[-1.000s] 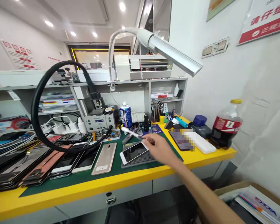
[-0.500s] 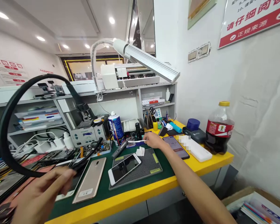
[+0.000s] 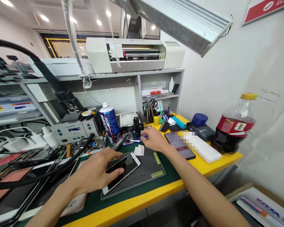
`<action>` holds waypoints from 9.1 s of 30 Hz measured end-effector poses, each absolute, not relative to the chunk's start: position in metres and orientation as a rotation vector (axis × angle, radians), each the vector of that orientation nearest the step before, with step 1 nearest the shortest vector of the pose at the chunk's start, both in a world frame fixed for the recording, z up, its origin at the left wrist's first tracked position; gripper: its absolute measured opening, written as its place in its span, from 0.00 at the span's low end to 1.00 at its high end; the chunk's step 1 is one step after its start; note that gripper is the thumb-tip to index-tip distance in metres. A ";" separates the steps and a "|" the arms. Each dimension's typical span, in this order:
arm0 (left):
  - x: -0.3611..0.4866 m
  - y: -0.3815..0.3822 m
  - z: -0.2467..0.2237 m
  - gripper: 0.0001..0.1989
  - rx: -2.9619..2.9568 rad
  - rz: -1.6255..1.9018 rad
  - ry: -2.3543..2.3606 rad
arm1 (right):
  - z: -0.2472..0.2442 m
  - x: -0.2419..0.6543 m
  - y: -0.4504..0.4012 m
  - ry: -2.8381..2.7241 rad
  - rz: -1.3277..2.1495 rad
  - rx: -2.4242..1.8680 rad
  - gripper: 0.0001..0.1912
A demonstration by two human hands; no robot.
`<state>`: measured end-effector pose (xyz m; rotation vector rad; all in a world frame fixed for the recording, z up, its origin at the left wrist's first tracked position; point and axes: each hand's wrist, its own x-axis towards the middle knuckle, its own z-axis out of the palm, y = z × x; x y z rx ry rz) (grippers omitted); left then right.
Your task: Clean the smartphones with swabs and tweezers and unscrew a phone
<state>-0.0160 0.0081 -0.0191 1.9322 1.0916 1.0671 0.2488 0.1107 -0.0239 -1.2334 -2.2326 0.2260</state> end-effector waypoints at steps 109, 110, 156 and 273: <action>-0.009 0.003 0.003 0.04 1.539 1.055 1.136 | 0.005 0.189 0.084 -1.651 1.705 -0.533 0.17; -0.010 0.002 0.003 0.06 1.534 1.076 1.122 | 0.005 0.189 0.083 -1.664 1.701 -0.528 0.17; -0.014 0.006 -0.003 0.15 1.543 1.279 1.123 | 0.012 0.185 0.068 -2.166 1.273 -0.594 0.09; -0.002 0.007 -0.016 0.10 1.796 1.355 1.303 | 0.002 0.173 0.056 -2.034 1.135 -0.713 0.11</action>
